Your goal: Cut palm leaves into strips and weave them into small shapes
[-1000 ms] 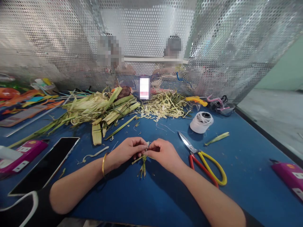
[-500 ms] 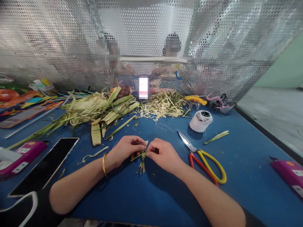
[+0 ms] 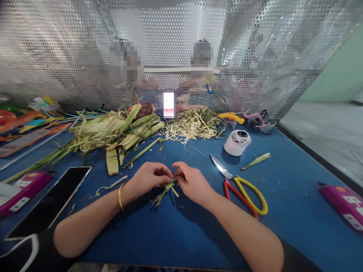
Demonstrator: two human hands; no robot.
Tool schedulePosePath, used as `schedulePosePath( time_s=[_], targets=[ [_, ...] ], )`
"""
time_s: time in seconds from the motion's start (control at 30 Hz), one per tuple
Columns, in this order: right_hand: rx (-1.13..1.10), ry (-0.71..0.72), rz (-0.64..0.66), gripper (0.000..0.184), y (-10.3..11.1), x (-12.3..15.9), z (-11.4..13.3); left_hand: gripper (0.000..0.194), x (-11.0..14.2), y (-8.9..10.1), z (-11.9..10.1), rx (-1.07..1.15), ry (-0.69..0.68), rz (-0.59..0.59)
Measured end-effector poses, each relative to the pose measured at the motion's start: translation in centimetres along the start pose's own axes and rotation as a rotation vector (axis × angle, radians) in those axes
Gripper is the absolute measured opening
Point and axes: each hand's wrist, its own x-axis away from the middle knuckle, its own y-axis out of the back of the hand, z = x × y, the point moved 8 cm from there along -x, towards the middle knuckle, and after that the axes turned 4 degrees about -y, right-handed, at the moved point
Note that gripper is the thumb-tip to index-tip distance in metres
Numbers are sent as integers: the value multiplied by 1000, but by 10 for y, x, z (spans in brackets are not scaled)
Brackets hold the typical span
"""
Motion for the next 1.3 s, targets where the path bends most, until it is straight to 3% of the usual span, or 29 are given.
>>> schedulePosePath(
  time_s=[0.3,0.5,0.67,0.93,1.1,1.3],
  targets=[
    [68,3,-35,29,3,2,2,13,5,5,-17,-418,-234,-150],
    [28,12,-55,23,2,4,10,12,9,4,-17,-598,-290,-280],
    [-32,-41,-97,25,4,2,2,10,10,7,-18,-573,-361,-319],
    [-56,-34,-140,12,7,-2,-6,9,11,6,-22,-484,-435,-313],
    [-129,-57,-169,13,11,-1,-9,9,8,9,-17,-395,-355,-311],
    [-30,-33,-165,15,16,-1,-6,9,6,14,-8,-257,-236,-330]
  ],
)
